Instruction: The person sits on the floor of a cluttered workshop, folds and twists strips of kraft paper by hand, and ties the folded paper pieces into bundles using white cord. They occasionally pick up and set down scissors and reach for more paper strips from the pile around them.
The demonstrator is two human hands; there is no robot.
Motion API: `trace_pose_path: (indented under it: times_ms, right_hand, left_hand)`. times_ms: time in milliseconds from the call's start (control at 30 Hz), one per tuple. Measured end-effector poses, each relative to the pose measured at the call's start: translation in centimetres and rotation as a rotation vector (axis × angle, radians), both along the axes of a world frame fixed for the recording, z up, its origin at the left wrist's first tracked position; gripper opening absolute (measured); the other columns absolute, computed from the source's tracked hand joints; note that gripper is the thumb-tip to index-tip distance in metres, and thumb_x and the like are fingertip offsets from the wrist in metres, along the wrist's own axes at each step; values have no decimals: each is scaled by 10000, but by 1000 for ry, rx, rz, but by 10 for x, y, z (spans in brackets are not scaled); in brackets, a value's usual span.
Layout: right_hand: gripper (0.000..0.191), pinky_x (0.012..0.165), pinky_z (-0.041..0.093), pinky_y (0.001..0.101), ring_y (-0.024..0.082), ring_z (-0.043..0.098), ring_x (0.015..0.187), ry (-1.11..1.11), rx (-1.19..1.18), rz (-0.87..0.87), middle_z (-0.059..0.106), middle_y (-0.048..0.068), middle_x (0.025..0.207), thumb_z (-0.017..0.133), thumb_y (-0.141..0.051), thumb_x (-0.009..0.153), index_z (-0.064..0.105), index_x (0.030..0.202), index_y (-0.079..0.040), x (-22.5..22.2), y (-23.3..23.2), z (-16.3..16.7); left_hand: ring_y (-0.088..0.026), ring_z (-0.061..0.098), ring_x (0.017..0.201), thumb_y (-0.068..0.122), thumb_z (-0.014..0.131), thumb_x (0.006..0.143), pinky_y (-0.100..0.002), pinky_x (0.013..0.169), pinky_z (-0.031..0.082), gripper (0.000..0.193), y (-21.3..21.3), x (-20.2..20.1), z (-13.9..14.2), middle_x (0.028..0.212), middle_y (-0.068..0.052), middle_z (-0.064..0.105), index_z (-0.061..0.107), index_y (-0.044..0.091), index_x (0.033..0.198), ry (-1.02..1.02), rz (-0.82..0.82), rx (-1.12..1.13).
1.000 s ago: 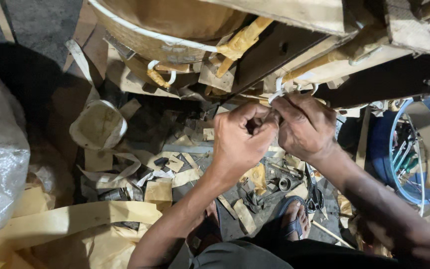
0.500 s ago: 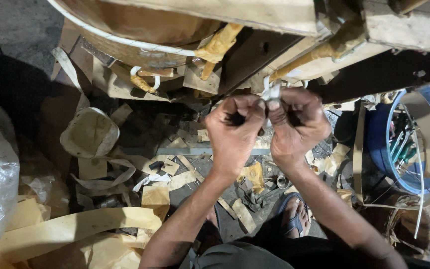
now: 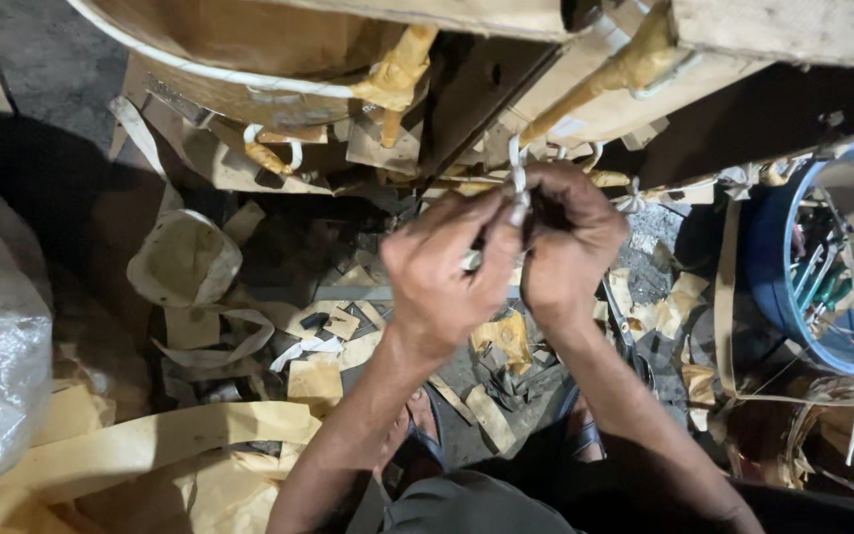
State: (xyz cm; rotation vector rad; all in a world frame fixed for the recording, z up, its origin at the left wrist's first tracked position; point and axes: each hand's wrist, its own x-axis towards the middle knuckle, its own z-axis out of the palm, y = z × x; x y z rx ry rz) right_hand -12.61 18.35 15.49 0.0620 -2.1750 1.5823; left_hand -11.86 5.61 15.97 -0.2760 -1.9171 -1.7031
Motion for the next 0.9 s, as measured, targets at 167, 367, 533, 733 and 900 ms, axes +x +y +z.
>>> trace_pose_path:
  times_ms: [167, 367, 533, 733, 900]
  right_hand:
    - [118, 545, 399, 226, 85, 527, 615, -245, -418, 107, 696, 64, 856, 682, 60, 950, 705, 1062, 33, 5, 3, 20]
    - [114, 590, 406, 230, 85, 516, 666, -308, -371, 238, 672, 58, 908, 665, 1, 993, 679, 1102, 34, -1, 13, 37]
    - [74, 529, 374, 228, 74, 512, 600, -280, -251, 227, 675, 48, 834, 683, 32, 987, 680, 1059, 16, -3, 23, 30]
    - [210, 662, 541, 254, 116, 664, 775, 121, 252, 114, 709, 57, 935, 815, 45, 981, 636, 1068, -23, -23, 66, 24]
    - [211, 557, 530, 245, 125, 657, 663, 273, 454, 142, 696, 67, 835, 859, 39, 995, 665, 1018, -42, -31, 99, 14]
  left_hand:
    - [-208, 756, 863, 58, 759, 976, -304, 761, 610, 347, -5, -2, -2, 1020, -101, 721, 708, 106, 1317, -10, -10, -81]
    - [-216, 719, 755, 61, 762, 944, -348, 677, 586, 190, -5, -16, -4, 932, -63, 696, 716, 107, 1123, 50, 15, -202]
    - [-223, 662, 596, 131, 743, 932, -379, 539, 522, 184, -9, -23, -9, 740, -76, 650, 617, 39, 1030, -3, -98, -436]
    - [-135, 576, 448, 69, 731, 881, -336, 387, 438, 138, -5, -37, -16, 660, -37, 646, 595, 85, 899, 128, 67, -719]
    - [-171, 627, 583, 56, 709, 834, -329, 498, 516, 184, -6, -34, -23, 767, -67, 654, 551, 81, 925, 255, 130, -694]
